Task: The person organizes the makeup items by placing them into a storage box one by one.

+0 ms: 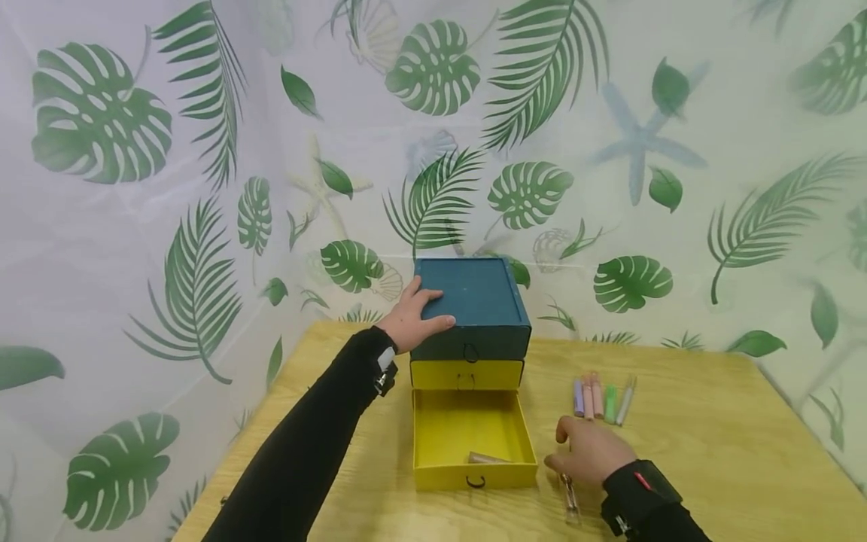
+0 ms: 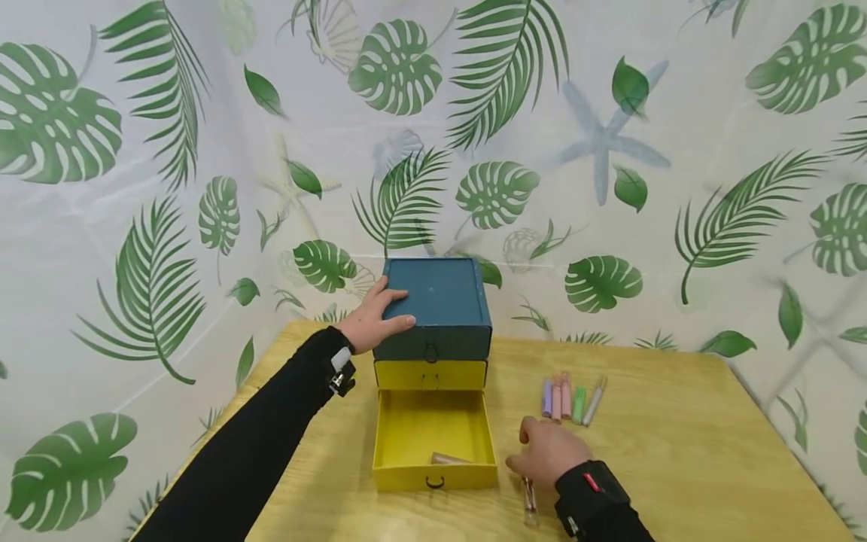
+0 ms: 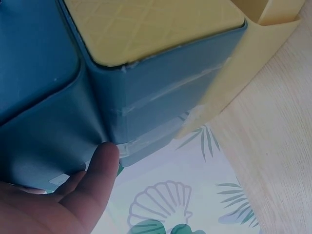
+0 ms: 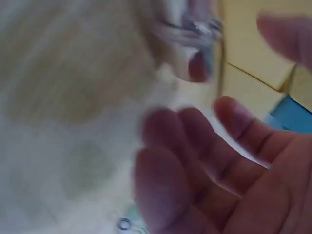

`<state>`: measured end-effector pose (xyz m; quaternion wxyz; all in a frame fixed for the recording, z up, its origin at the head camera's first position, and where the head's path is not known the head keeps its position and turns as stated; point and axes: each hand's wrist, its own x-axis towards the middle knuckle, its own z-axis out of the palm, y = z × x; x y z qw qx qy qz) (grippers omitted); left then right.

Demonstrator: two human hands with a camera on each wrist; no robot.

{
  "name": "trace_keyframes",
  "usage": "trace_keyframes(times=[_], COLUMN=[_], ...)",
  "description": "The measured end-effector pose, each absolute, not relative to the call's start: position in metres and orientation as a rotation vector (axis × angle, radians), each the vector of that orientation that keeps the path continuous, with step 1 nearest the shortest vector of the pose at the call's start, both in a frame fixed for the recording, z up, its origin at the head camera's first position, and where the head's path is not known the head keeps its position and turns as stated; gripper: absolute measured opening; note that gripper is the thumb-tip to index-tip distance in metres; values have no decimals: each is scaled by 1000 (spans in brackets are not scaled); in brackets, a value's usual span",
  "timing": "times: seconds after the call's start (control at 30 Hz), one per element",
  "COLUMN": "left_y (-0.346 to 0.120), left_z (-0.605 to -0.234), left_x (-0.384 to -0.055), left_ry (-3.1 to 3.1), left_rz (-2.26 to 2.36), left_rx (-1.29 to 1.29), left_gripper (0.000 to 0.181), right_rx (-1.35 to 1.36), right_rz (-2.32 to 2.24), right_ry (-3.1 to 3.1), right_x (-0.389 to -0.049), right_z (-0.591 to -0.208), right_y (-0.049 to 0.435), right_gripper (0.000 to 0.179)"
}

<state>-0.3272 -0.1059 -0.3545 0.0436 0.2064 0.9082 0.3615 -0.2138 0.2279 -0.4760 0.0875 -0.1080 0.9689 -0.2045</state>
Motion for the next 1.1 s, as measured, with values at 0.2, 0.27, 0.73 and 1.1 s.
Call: trace_keyframes(times=[0.2,0.27,0.73,1.1], left_y=[-107,-107,-107,-108], left_z=[-354,-353,-356,-356], left_x=[-328,-329,-329,-329], left_ry=[2784,2783,2782,2792], left_rz=[1091,1090,1111,1098], left_rx=[630,627,638,619], left_gripper=[70,70,70,70], right_rx=[-302,-306,-703,-958], right_rz=[-565,-601,-819,-682], right_ry=[2839,2843,2942,2937], right_x=[-206,-208,-217,-226], right_z=[-490,-490,-435,-440], right_y=[228,229,208,152], right_gripper=[31,28,31,27])
